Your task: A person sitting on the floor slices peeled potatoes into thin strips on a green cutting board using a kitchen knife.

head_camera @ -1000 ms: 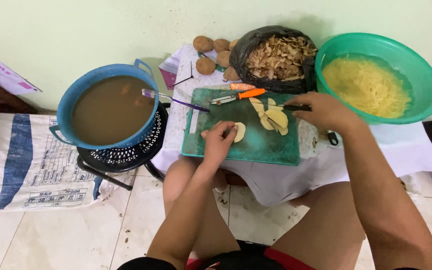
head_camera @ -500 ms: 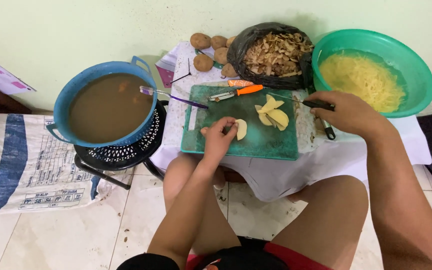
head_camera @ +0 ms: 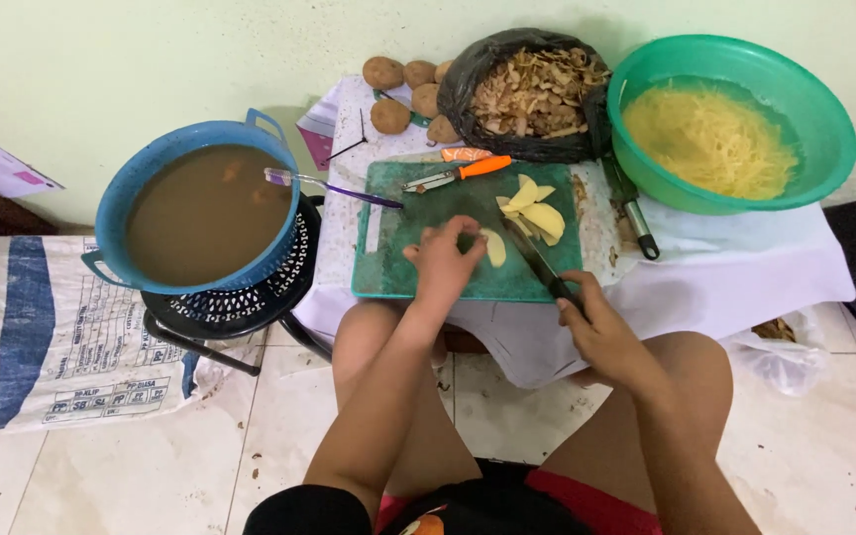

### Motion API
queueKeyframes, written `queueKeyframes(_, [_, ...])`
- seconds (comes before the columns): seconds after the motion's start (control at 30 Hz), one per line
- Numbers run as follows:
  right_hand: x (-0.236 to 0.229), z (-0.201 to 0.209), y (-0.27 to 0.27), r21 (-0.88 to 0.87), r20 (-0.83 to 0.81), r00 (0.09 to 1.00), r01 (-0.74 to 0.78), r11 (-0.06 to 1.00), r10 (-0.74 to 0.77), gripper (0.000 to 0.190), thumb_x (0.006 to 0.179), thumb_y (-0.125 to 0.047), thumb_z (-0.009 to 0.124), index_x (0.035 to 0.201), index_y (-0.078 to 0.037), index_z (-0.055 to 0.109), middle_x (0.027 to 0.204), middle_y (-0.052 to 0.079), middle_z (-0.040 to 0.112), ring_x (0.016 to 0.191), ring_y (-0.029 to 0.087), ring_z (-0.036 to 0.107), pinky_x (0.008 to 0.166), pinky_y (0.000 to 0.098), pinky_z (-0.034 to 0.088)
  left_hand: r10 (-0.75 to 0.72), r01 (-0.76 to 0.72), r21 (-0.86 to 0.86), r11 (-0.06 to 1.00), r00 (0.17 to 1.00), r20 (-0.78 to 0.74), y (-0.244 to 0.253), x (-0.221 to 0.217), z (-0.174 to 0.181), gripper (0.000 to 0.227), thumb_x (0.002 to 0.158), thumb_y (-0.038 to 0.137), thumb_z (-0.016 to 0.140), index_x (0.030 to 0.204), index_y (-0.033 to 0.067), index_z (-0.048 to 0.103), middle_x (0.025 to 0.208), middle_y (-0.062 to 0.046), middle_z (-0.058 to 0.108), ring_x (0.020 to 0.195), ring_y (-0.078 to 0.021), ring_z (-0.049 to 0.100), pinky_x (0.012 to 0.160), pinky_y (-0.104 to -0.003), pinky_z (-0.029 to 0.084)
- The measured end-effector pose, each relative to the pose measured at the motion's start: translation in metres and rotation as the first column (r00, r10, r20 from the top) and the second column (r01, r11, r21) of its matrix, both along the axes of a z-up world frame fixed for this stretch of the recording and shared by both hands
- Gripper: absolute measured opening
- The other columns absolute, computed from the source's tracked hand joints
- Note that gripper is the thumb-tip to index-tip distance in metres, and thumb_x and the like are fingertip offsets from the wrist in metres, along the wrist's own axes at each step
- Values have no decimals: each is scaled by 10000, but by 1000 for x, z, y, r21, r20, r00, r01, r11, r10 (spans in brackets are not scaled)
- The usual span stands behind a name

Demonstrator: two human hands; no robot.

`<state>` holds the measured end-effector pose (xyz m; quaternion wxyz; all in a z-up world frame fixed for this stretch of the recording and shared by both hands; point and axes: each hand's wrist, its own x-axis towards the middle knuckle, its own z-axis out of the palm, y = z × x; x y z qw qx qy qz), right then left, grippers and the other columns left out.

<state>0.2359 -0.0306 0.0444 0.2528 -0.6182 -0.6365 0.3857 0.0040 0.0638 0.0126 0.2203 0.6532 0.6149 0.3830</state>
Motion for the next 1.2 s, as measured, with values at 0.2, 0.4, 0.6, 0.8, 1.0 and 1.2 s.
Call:
queueKeyframes(0.2, [-38, 20, -16, 49, 34, 999, 14, 999, -16, 484, 1096, -248, 383, 1559, -108, 390, 1420, 261, 574, 1318, 353, 570, 1107, 518, 425, -209, 217, 58, 974, 971, -118, -16, -17, 9, 307, 977, 297, 702, 1258, 174, 685, 1182, -93, 653, 1103, -318, 565, 951, -541, 262])
queueKeyframes(0.4, [-54, 24, -14, 98, 44, 996, -76, 992, 72, 484, 1112, -180, 336, 1570, -28, 354, 1558, 272, 418, 1412, 372, 455, 1177, 539, 336, -281, 317, 118, 941, 926, -250, -30, -19, 26, 222, 961, 283, 741, 1145, 160, 733, 1185, -95, 620, 1060, -290, 525, 951, -490, 324])
queueKeyframes(0.6, [-51, 23, -9, 110, -19, 998, -57, 992, 59, 506, 1108, -210, 359, 1583, -38, 328, 1585, 277, 377, 1441, 420, 396, 1178, 583, 309, -226, 293, 179, 939, 921, -318, -23, -14, 9, 237, 967, 323, 737, 1152, 175, 733, 1128, -84, 573, 1030, -303, 534, 920, -517, 321])
queueKeyframes(0.8, [-59, 39, -16, 138, 44, 997, -74, 988, 69, 487, 1108, -181, 332, 1575, -46, 364, 1561, 262, 422, 1416, 394, 442, 1158, 562, 344, -232, 307, 175, 935, 908, -350, -20, -12, 9, 255, 986, 361, 697, 1173, 190, 724, 1104, -62, 541, 1000, -285, 515, 883, -503, 333])
queueKeyframes(1.0, [-61, 38, -18, 134, 95, 993, -87, 987, 75, 479, 1105, -178, 337, 1564, -53, 396, 1544, 253, 450, 1403, 387, 462, 1150, 548, 360, -254, 327, 174, 929, 904, -343, -27, -13, 22, 272, 993, 331, 686, 1196, 154, 726, 1130, -91, 551, 1036, -298, 530, 868, -466, 399])
queueKeyframes(1.2, [-69, 32, -1, 86, 174, 983, -80, 993, 64, 498, 1112, -209, 309, 1598, -114, 361, 1533, 213, 475, 1400, 329, 484, 1169, 505, 369, -238, 319, 164, 933, 893, -383, -20, -13, 5, 295, 984, 375, 672, 1208, 185, 708, 1160, -76, 527, 1040, -315, 508, 884, -509, 371])
